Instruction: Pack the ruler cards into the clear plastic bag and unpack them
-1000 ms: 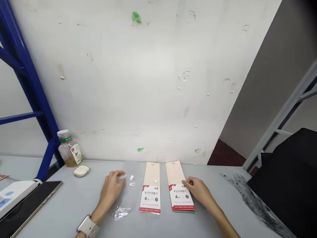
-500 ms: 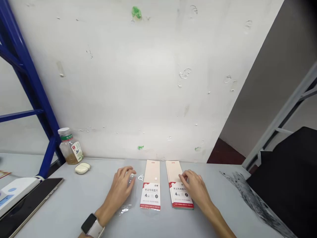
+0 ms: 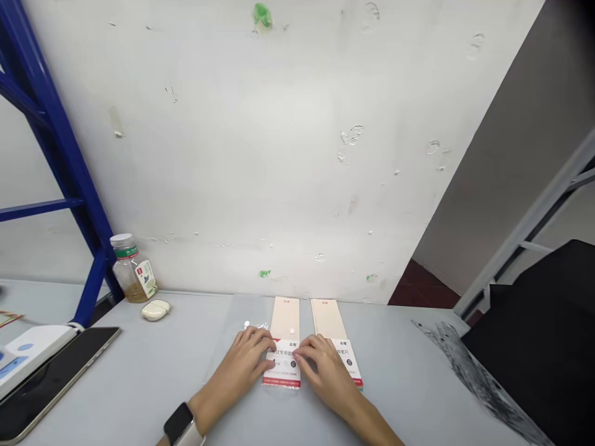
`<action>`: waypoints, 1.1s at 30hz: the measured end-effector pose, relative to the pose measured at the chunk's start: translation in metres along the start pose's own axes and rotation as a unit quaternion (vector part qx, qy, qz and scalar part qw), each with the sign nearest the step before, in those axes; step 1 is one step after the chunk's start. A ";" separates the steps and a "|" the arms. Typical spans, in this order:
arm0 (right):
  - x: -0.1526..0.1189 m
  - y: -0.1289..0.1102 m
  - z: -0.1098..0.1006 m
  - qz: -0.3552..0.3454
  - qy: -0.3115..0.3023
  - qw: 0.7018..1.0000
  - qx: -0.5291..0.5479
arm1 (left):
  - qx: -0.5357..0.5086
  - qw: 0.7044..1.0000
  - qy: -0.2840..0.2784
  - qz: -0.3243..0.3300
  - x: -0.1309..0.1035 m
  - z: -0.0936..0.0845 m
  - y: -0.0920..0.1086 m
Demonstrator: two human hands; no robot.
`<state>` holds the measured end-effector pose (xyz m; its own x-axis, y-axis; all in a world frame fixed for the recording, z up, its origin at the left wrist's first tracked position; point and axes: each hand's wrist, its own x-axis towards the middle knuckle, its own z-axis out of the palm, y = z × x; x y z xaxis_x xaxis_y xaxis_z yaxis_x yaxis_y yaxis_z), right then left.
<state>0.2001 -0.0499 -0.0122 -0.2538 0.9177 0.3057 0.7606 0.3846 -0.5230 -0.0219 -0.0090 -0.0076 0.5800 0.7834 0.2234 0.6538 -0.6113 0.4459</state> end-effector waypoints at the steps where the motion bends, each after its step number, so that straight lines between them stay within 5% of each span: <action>1: 0.000 -0.001 0.001 -0.003 0.006 1.000 -0.006 | 0.001 1.000 0.005 0.000 0.000 0.000 0.000; 8: 0.000 0.011 0.004 0.027 0.051 0.996 -0.074 | 0.007 1.000 0.017 -0.006 -0.003 -0.002 0.004; 16: 0.001 0.002 -0.002 0.065 0.013 0.996 0.064 | 0.001 1.000 0.015 -0.012 -0.003 -0.003 0.004; 25: 0.001 -0.001 -0.001 0.109 -0.032 0.964 0.240 | -0.018 0.999 -0.002 -0.049 -0.001 -0.007 0.010; 30: 0.003 -0.003 -0.011 0.112 -0.037 0.939 0.322 | -0.111 0.988 0.043 -0.095 0.001 -0.006 0.008; 33: 0.002 -0.006 -0.021 0.109 -0.053 0.925 0.359 | -0.259 0.952 0.089 -0.140 0.005 -0.006 0.005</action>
<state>0.2075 -0.0523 0.0085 -0.2273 0.9712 0.0715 0.2172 0.1222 -0.9685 -0.0183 -0.0073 0.0010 0.2967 0.9421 0.1563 0.4171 -0.2751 0.8663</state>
